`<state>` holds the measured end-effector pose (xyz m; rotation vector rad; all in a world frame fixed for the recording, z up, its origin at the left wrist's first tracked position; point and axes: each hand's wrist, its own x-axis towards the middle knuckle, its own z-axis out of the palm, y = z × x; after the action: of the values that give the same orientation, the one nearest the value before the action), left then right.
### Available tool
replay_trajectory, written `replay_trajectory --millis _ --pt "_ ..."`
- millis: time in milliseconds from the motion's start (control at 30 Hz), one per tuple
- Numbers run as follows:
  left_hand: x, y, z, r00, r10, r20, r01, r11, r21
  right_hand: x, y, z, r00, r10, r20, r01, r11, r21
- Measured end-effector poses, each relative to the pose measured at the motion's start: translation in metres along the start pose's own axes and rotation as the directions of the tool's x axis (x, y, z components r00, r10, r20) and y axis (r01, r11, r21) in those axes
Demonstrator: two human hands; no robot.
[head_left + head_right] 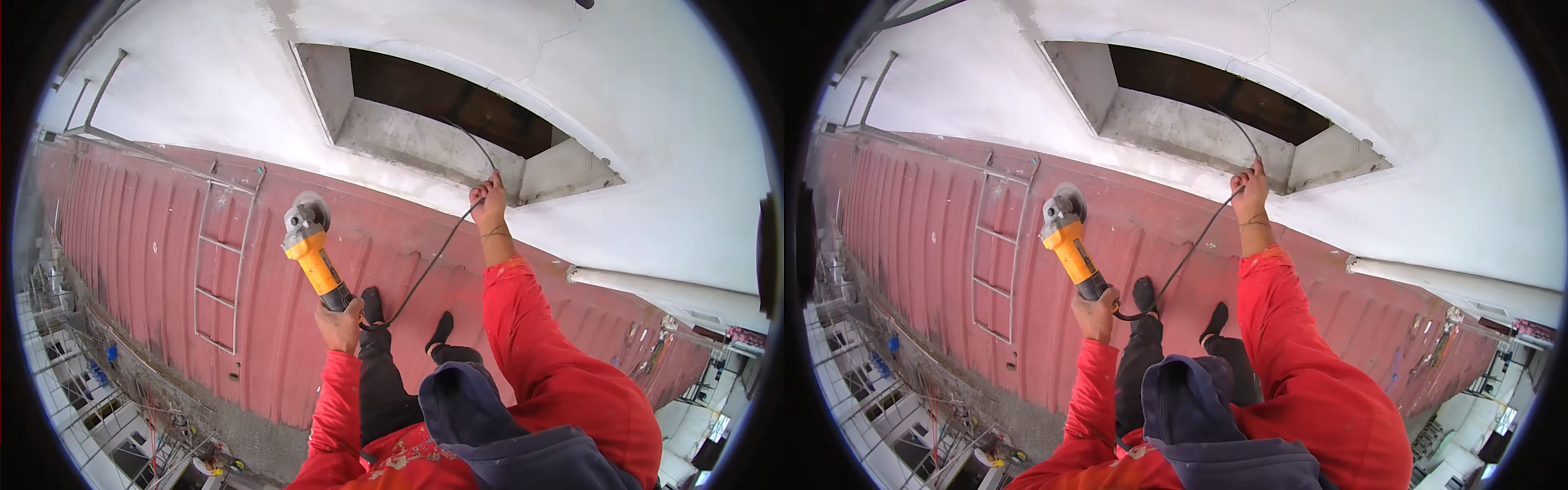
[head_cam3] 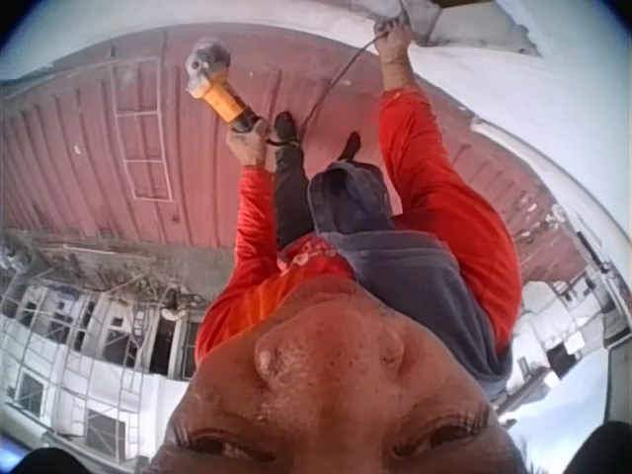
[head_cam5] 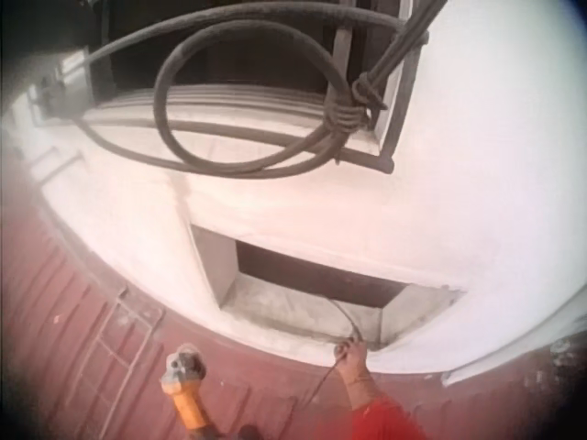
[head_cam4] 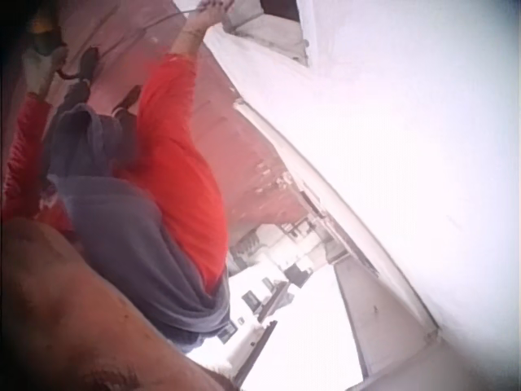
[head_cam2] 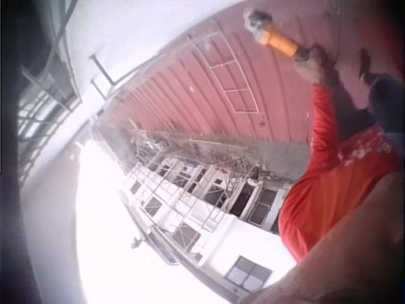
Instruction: The person uses an angle grinder to cut a rectangular opening in the ceiling from the outside, then moves inside to continue cutting the edges. They then use a hammer and chisel to break away the remaining material and clear the opening.
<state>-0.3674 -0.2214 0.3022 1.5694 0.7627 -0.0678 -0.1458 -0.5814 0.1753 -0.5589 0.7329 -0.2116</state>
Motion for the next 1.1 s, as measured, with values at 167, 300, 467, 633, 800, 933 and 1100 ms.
replay_trajectory --millis 167,300,467,633,800,933,1100 --pt "0.044 0.005 0.010 0.999 0.054 -0.009 -0.051 0.975 0.217 -0.051 -0.058 -0.102 0.890 -0.430 -0.151 0.043 0.409 -0.911" --pt "0.070 0.011 0.047 0.990 0.138 0.042 -0.144 0.928 0.343 -0.095 -0.010 -0.107 0.855 -0.468 0.224 -0.003 -0.437 -0.900" --pt "0.116 0.012 0.114 0.985 0.156 0.071 -0.171 0.902 0.396 -0.102 0.082 0.036 0.886 0.324 0.333 0.247 0.278 -0.928" --pt "0.169 0.022 0.170 0.980 0.173 0.095 -0.196 0.912 0.361 -0.050 0.132 0.149 0.863 0.435 0.257 0.085 0.377 -0.922" --pt "0.209 0.032 0.187 0.969 0.221 0.110 -0.245 0.923 0.297 -0.008 0.136 0.170 0.839 0.465 0.283 0.032 0.477 -0.878" --pt "0.236 0.041 0.186 0.964 0.159 0.213 -0.229 0.904 0.361 0.013 0.145 0.182 0.817 0.501 0.286 -0.011 0.509 -0.861" --pt "0.261 0.047 0.187 0.965 0.163 0.207 -0.223 0.923 0.313 0.035 0.159 0.198 0.817 0.525 0.239 -0.086 0.521 -0.850"
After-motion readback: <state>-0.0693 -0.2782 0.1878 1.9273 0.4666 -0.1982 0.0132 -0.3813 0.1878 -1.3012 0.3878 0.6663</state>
